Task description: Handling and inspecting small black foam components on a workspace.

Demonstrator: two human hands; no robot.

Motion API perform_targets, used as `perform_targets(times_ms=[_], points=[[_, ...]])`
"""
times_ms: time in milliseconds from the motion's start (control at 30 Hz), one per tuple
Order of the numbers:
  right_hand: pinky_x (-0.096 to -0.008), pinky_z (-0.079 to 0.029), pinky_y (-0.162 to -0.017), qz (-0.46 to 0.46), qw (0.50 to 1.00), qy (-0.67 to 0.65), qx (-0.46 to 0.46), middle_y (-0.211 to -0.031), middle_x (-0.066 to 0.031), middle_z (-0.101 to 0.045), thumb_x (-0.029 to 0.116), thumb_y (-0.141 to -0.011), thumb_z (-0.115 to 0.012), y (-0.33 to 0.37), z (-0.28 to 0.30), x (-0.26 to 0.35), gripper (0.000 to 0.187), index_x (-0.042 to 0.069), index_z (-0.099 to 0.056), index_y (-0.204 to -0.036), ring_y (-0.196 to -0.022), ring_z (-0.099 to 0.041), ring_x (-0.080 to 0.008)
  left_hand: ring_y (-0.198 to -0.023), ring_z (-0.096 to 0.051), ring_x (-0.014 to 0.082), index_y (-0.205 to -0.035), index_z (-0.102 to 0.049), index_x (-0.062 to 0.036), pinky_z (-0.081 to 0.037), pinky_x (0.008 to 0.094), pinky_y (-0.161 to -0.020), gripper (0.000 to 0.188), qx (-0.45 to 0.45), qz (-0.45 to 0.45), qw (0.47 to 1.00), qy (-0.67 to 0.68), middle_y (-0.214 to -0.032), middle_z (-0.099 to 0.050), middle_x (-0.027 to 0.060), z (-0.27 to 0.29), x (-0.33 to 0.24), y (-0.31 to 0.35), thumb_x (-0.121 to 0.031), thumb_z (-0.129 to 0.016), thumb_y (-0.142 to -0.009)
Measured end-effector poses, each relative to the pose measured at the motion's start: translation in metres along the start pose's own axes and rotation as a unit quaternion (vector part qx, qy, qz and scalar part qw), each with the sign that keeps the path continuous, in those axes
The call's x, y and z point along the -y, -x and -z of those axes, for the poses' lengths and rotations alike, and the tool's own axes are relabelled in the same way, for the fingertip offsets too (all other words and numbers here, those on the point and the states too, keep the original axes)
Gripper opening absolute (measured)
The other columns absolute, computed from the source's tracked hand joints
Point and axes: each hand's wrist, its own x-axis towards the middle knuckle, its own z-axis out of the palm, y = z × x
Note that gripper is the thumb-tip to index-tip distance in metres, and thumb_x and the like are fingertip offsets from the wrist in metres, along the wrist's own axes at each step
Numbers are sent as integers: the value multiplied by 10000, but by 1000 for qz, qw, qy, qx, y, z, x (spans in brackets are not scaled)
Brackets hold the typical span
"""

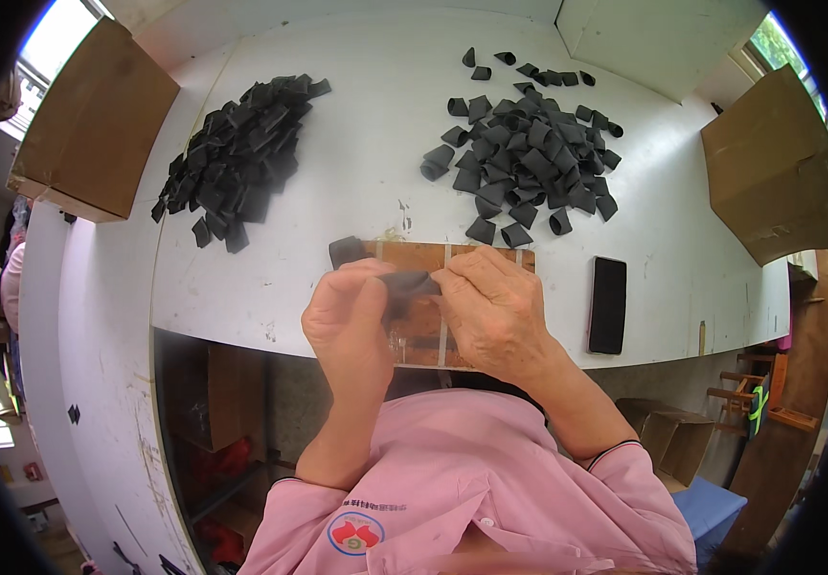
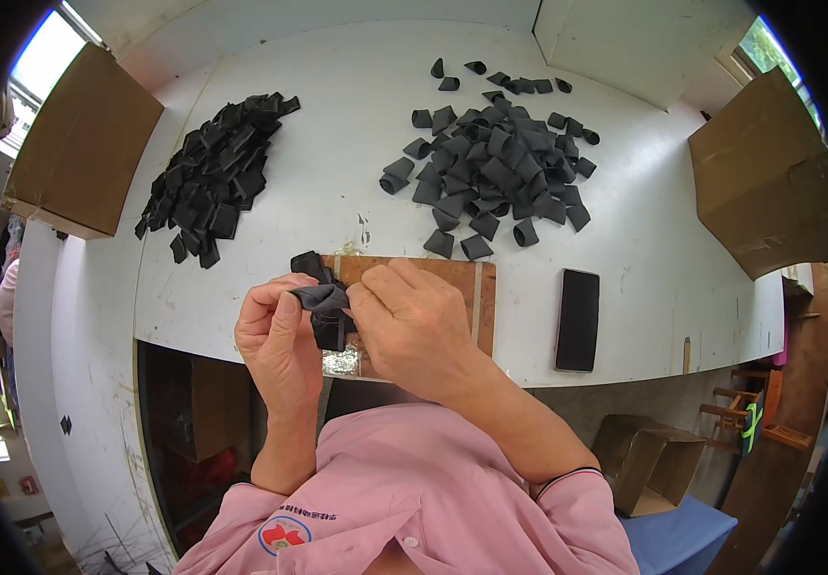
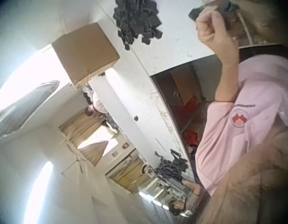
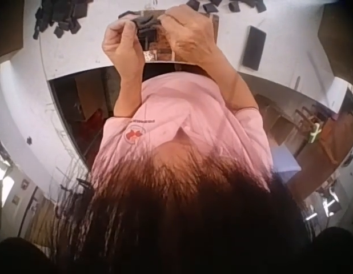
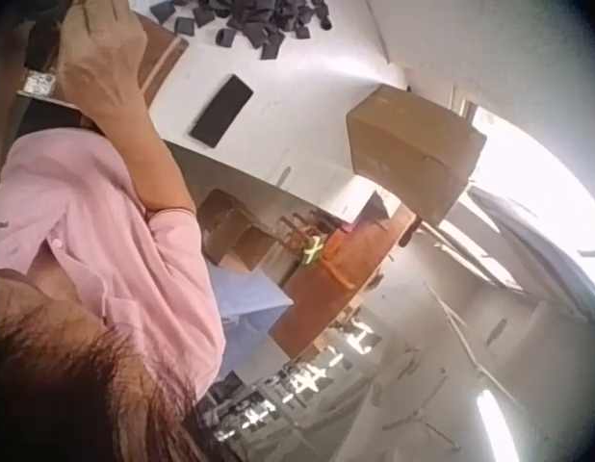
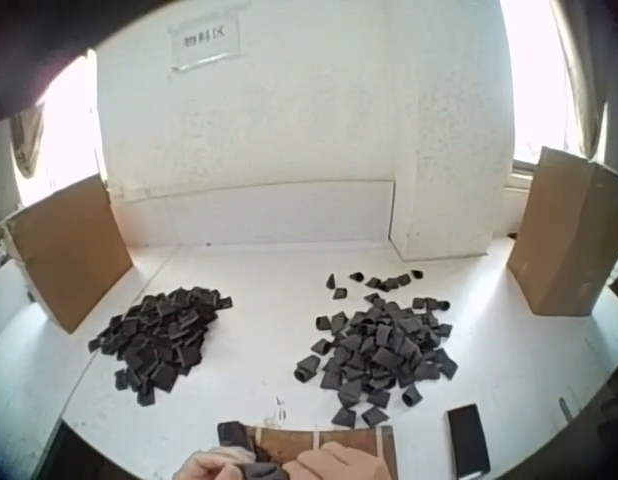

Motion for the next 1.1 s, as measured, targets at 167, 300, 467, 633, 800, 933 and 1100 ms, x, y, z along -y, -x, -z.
perform_targets(times_ms=[167,300,467,633,800,933,1100], points=[[-304,-452,-546,-123,978,-169,22,-776,-75,-550,90,-582,-677,-6,12,8,270,16,-570,-819,-701,-556,-214,-784,-525,134,-807,-563,24,-421,242,-703,30,-17,-23,997,-71,-866,-584,88,-3,-1,-2,30,-544,-785],[-303,-462,-560,-90,983,-156,18,-785,-70,-563,87,-582,-694,-3,6,-3,303,12,-575,-850,-711,-564,-224,-782,-530,191,-794,-554,18,-420,272,-708,49,23,-163,963,-216,-821,-582,99,-9,0,-3,35,-578,-755],[-294,-460,-558,-60,993,-97,38,-765,-82,-570,111,-601,-714,-10,8,0,307,16,-584,-863,-688,-566,-224,-769,-536,223,-791,-550,11,-425,293,-706,76,20,-184,949,-253,-782,-583,98,-1,1,-4,36,-596,-737],[-292,-459,-553,-124,977,-174,11,-764,-81,-577,71,-595,-702,-14,12,7,287,12,-588,-852,-672,-563,-218,-730,-539,236,-784,-550,4,-430,300,-673,103,69,-287,892,-343,-768,-582,96,-4,-6,-11,43,-608,-710],[-291,-459,-546,-124,968,-216,39,-749,-68,-576,51,-599,-688,-9,3,-6,240,3,-594,-815,-662,-558,-207,-712,-539,227,-774,-552,2,-431,294,-647,92,92,-252,905,-329,-768,-581,95,1,-4,-14,48,-601,-710],[-278,-439,-510,-44,993,-108,16,-708,-57,-561,43,-584,-660,-13,-2,-2,197,6,-587,-763,-635,-538,-189,-710,-529,154,-771,-553,11,-424,254,-628,41,-28,7,990,-138,-795,-576,77,1,-13,-4,44,-568,-752],[-294,-427,-504,-26,996,-83,34,-739,-84,-576,-1,-612,-658,-11,-1,-3,183,-13,-600,-785,-629,-529,-229,-769,-501,135,-772,-531,11,-400,246,-716,40,8,-43,988,-148,-816,-565,98,12,5,-2,9,-569,-787]])
